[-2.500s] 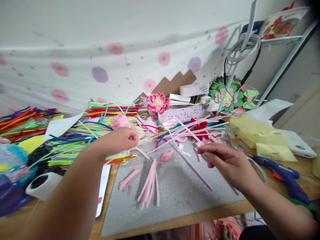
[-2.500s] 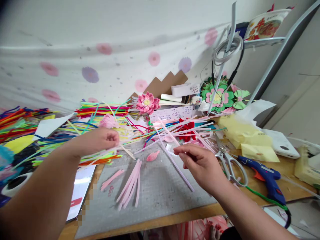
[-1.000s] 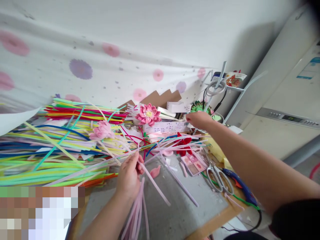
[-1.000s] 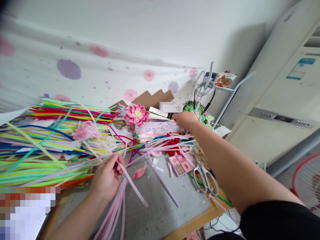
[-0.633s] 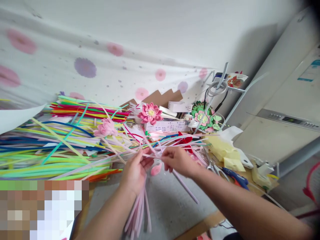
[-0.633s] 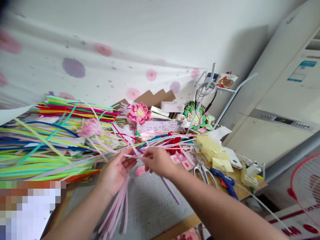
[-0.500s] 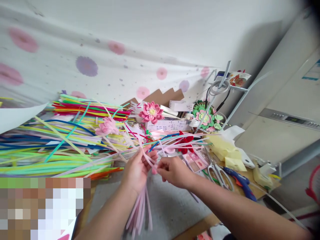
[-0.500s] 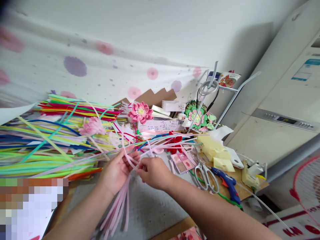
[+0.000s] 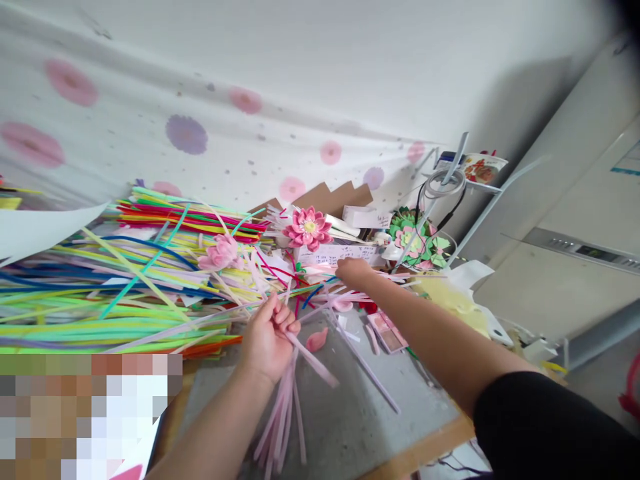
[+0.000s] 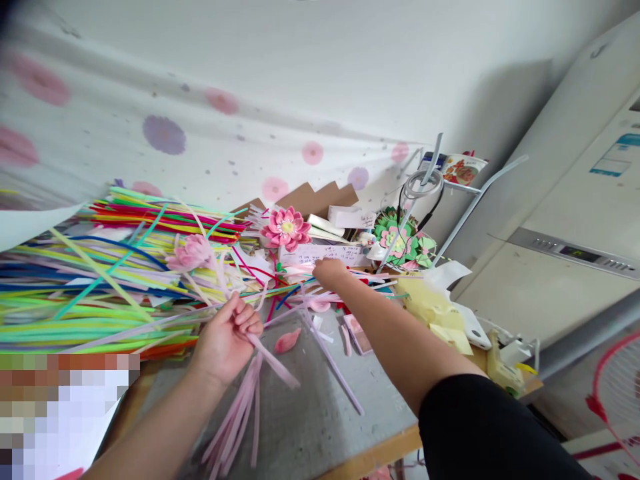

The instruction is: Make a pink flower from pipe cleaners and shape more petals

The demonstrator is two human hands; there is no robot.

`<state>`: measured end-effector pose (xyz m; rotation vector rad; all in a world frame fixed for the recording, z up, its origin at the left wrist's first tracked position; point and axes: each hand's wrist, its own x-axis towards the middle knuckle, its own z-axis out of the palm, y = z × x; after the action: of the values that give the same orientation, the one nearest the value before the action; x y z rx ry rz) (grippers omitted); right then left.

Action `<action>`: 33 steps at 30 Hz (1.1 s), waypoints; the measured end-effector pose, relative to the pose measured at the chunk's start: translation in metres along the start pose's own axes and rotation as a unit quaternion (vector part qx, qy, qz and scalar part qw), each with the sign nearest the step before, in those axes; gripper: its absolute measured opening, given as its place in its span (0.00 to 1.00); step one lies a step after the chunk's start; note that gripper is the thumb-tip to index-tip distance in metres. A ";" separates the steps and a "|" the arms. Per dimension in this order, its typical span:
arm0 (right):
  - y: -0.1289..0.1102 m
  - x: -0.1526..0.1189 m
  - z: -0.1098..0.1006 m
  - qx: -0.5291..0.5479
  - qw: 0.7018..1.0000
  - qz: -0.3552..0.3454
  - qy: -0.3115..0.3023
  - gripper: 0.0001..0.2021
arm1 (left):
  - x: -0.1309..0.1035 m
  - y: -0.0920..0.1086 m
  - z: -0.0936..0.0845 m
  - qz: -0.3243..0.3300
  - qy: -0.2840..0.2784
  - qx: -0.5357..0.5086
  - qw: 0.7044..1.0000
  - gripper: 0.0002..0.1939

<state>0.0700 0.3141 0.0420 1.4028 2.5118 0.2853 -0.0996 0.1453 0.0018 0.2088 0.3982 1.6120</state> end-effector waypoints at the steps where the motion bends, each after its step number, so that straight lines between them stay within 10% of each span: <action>1: 0.008 0.001 -0.006 -0.006 1.000 0.001 -0.002 0.14 | 0.001 0.000 -0.001 0.002 0.002 0.000 1.000 0.17; 9: 0.074 -0.012 -0.051 0.026 0.998 0.045 0.018 0.14 | 0.001 0.000 -0.001 0.014 0.029 0.014 0.999 0.14; 19: 0.012 -0.012 -0.017 0.083 0.995 -0.058 -0.025 0.14 | 0.001 -0.003 0.000 0.002 0.059 0.011 0.998 0.12; 33: 0.016 0.003 -0.002 0.011 0.988 -0.077 -0.131 0.13 | 0.003 -0.002 -0.001 0.009 0.073 0.018 0.997 0.12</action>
<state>0.0810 0.3246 0.0478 1.1611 2.3929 0.0414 -0.0983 0.1481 0.0000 0.1223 0.5397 1.6434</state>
